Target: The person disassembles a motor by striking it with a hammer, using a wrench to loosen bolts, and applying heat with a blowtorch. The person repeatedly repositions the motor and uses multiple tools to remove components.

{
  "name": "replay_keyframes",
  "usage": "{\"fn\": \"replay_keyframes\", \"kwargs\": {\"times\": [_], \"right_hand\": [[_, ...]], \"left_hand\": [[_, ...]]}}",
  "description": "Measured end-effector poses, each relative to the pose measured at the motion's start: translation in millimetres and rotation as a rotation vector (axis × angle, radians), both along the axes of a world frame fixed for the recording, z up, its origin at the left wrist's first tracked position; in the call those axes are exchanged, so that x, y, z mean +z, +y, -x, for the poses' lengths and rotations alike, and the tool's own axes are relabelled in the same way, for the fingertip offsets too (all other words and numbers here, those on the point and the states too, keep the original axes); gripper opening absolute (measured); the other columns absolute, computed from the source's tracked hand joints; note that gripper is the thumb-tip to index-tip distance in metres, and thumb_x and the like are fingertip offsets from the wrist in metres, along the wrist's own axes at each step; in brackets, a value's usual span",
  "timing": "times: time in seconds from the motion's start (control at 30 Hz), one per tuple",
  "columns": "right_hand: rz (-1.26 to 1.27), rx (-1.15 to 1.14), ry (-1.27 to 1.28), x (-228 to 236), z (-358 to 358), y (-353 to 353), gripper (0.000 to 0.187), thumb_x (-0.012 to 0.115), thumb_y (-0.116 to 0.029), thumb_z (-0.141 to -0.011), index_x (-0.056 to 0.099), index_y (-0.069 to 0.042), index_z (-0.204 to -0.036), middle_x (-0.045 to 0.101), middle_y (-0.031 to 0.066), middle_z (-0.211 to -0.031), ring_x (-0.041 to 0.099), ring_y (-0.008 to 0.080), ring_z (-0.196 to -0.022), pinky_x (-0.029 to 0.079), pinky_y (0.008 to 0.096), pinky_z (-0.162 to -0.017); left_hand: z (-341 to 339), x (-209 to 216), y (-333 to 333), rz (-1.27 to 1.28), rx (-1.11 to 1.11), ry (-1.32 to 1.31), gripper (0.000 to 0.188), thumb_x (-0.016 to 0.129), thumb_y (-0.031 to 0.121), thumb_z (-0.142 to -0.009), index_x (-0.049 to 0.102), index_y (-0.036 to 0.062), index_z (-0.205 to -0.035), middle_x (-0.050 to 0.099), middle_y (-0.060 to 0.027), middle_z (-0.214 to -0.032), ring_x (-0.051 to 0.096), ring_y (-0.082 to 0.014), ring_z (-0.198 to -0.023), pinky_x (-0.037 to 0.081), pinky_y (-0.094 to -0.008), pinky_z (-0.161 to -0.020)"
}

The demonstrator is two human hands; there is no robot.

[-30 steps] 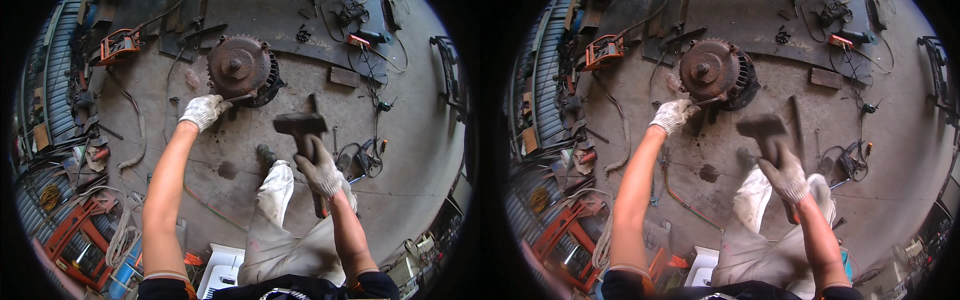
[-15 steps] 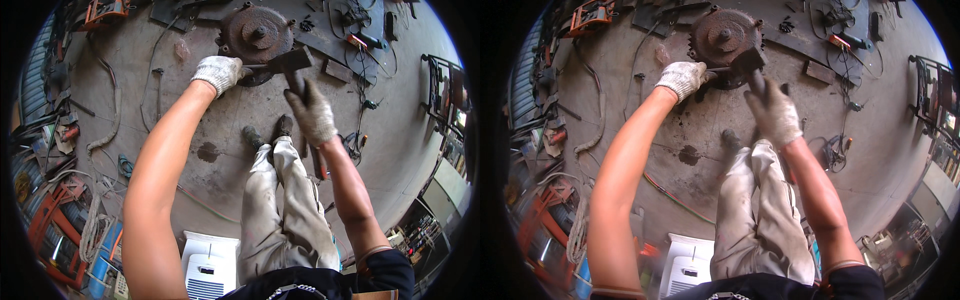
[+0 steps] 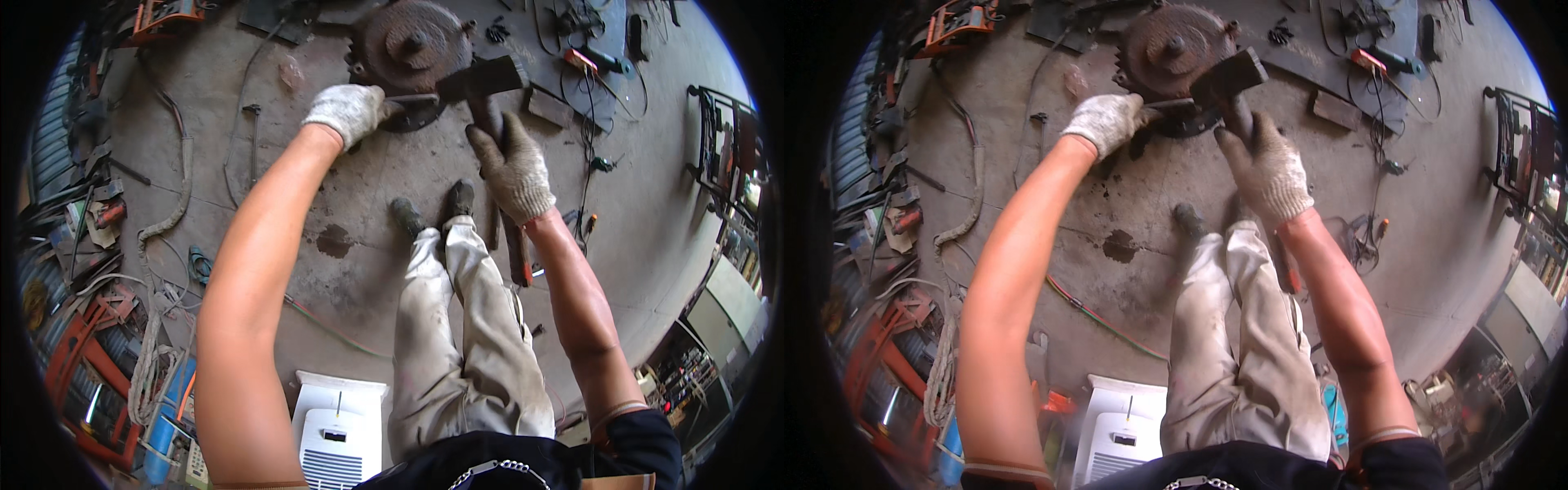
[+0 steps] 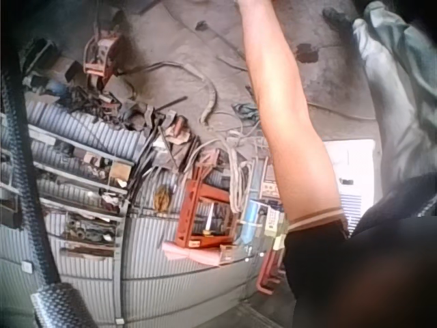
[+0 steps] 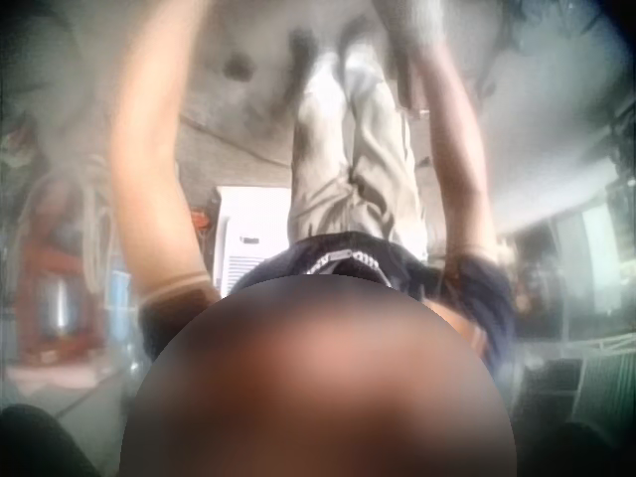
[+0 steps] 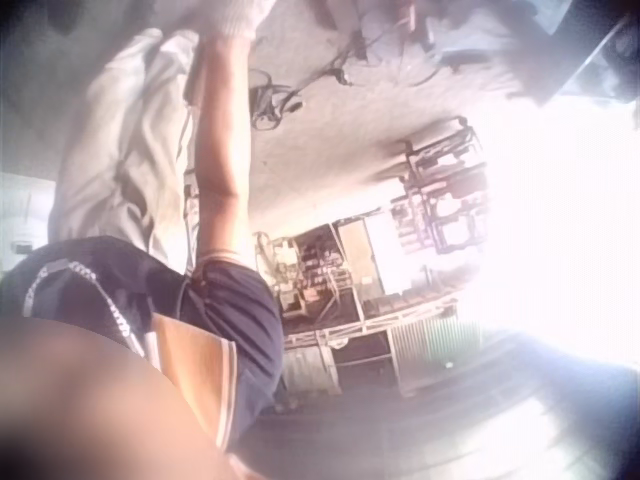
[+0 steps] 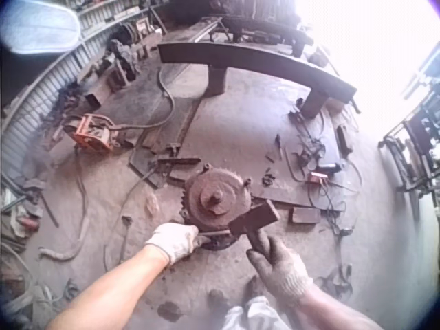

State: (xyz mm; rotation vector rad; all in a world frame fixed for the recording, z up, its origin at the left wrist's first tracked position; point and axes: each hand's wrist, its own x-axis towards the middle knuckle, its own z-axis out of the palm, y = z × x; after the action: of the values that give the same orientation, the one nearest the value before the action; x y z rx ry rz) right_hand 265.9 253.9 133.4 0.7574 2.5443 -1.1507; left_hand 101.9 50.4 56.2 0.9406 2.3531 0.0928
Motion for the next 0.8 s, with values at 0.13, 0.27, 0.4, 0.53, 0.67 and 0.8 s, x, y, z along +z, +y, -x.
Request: {"fn": "replay_keyframes", "kwargs": {"times": [0.13,0.27,0.4,0.53,0.67,0.8], "right_hand": [[0.156,-0.080,0.327,15.7,-19.4,-6.7,0.041,0.065,-0.022,-0.099,0.053,-0.001,-0.133,0.071,0.0107,-0.094,0.067,0.0200,-0.084,0.054,0.0355,-0.076],[-0.162,0.187,0.395,1.2,2.3,-18.9,0.046,0.066,-0.029,-0.098,0.050,-0.003,-0.132,0.072,0.0233,-0.098,0.072,0.0393,-0.090,0.055,0.0453,-0.075],[-0.053,0.086,0.017,5.8,12.4,-4.7,0.052,0.067,-0.037,-0.094,0.053,-0.004,-0.131,0.070,0.0272,-0.099,0.068,0.0461,-0.094,0.054,0.0514,-0.082],[0.103,-0.047,0.386,17.1,-10.3,-9.8,0.044,0.070,-0.025,-0.094,0.054,-0.004,-0.129,0.070,0.0262,-0.100,0.070,0.0419,-0.093,0.054,0.0463,-0.079],[-0.021,0.052,-0.013,-11.1,-9.7,-19.5,0.041,0.067,-0.034,-0.096,0.056,-0.004,-0.123,0.070,0.0275,-0.096,0.070,0.0457,-0.090,0.055,0.0509,-0.075],[0.025,0.046,0.013,-30.3,2.4,3.7,0.051,0.065,-0.041,-0.095,0.054,-0.003,-0.128,0.070,0.0286,-0.099,0.068,0.0462,-0.096,0.052,0.0516,-0.085]], "left_hand": [[-0.2,-3.7,-0.3,0.055,0.025,-0.069,0.046,0.052,0.049,-0.100,0.071,0.0084,-0.107,0.073,-0.0193,-0.106,0.068,-0.0402,-0.102,0.053,-0.0508,-0.090],[-1.4,-0.8,1.7,0.058,0.043,-0.054,0.046,0.053,0.050,-0.099,0.071,0.0086,-0.107,0.073,-0.0192,-0.107,0.068,-0.0398,-0.103,0.053,-0.0507,-0.090],[-1.0,3.6,3.2,0.077,0.036,-0.041,0.045,0.054,0.049,-0.099,0.072,0.0088,-0.108,0.073,-0.0201,-0.106,0.069,-0.0392,-0.102,0.054,-0.0496,-0.089],[-1.2,2.8,4.1,0.077,0.044,-0.083,0.046,0.054,0.049,-0.099,0.072,0.0078,-0.107,0.072,-0.0206,-0.107,0.068,-0.0405,-0.102,0.053,-0.0502,-0.089],[-3.9,3.1,5.4,0.109,0.083,-0.066,0.046,0.054,0.049,-0.100,0.071,0.0075,-0.108,0.072,-0.0205,-0.108,0.068,-0.0403,-0.103,0.053,-0.0501,-0.089],[-2.8,8.6,2.7,0.041,0.102,-0.101,0.050,0.051,0.054,-0.099,0.068,0.0077,-0.103,0.070,-0.0246,-0.104,0.066,-0.0443,-0.100,0.051,-0.0531,-0.087]]}}
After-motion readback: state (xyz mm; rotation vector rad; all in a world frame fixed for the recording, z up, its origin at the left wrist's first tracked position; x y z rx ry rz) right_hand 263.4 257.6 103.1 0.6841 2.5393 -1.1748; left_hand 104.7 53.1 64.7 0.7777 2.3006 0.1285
